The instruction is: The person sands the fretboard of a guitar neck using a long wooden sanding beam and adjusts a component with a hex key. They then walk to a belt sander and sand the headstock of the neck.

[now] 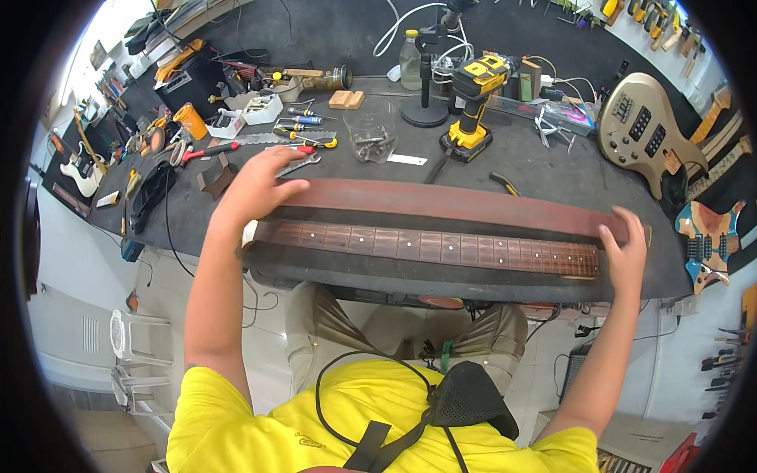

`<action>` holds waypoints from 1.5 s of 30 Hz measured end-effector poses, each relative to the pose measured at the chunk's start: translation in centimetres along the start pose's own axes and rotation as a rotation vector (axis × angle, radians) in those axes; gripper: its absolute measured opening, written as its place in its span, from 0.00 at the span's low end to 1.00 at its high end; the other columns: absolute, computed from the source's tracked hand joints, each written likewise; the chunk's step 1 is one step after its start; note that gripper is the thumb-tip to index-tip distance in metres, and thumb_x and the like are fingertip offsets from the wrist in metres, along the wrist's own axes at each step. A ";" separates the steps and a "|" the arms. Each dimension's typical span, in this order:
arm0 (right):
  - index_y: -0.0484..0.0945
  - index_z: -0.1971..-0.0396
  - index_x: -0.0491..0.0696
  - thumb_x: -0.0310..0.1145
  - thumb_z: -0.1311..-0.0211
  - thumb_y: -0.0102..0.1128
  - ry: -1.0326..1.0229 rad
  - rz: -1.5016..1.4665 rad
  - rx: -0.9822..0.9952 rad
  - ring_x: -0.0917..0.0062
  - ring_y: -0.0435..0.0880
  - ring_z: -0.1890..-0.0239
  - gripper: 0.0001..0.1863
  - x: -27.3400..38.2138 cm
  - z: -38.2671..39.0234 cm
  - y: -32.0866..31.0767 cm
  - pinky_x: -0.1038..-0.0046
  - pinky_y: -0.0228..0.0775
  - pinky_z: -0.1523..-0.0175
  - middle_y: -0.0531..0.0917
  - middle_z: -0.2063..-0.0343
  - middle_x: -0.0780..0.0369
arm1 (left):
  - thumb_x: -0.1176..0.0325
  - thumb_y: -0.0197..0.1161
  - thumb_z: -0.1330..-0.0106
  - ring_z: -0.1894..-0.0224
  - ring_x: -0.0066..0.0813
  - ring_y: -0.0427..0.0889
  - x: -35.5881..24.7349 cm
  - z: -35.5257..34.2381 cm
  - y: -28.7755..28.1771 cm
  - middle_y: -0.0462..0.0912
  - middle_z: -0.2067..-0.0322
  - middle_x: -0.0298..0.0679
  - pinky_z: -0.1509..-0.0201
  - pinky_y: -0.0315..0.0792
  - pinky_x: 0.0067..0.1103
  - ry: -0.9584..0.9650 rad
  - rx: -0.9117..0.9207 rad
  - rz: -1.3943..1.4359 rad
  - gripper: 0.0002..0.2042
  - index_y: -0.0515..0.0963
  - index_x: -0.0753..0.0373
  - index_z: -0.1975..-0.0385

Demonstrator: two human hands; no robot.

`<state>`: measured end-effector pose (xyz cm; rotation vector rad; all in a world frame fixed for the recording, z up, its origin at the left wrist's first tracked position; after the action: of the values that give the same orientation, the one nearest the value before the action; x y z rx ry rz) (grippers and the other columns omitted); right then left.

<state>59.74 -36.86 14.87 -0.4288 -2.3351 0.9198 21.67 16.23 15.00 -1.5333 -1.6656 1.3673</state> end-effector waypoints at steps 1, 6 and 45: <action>0.84 0.45 0.40 0.32 0.25 0.71 0.078 -0.029 -0.066 0.64 0.85 0.39 0.16 -0.5 1.4 -0.4 0.65 0.72 0.30 0.88 0.45 0.58 | 0.59 0.83 0.37 0.41 0.47 0.89 1.4 0.2 -1.1 0.90 0.43 0.50 0.37 0.81 0.37 -0.056 -0.043 0.059 0.28 0.86 0.66 0.39; 0.74 0.67 0.40 0.29 0.17 0.63 0.295 -0.208 -0.456 0.71 0.79 0.56 0.14 -3.3 7.6 1.0 0.67 0.73 0.43 0.81 0.60 0.60 | 0.68 0.77 0.32 0.50 0.48 0.92 5.3 0.8 -2.1 0.92 0.51 0.52 0.43 0.84 0.36 -0.199 0.073 0.028 0.17 0.88 0.69 0.47; 0.90 0.73 0.46 0.39 0.34 0.66 0.524 -0.467 -0.147 0.74 0.88 0.78 0.13 -5.4 -44.7 19.3 0.65 0.80 0.66 0.91 0.77 0.61 | 0.61 0.73 0.43 0.40 0.52 0.76 -11.4 12.9 7.1 0.79 0.40 0.50 0.37 0.66 0.49 0.089 -0.526 -0.258 0.27 0.80 0.58 0.42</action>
<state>93.41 -2.94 25.48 -0.1412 -1.8975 0.3567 16.51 0.35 6.85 -1.5413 -2.1877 0.7490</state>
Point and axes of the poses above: each hand's wrist, its own z-axis away from the middle knuckle, its own y-axis out of the palm, x = y × z, the point moved 9 cm from there along -z, towards the middle knuckle
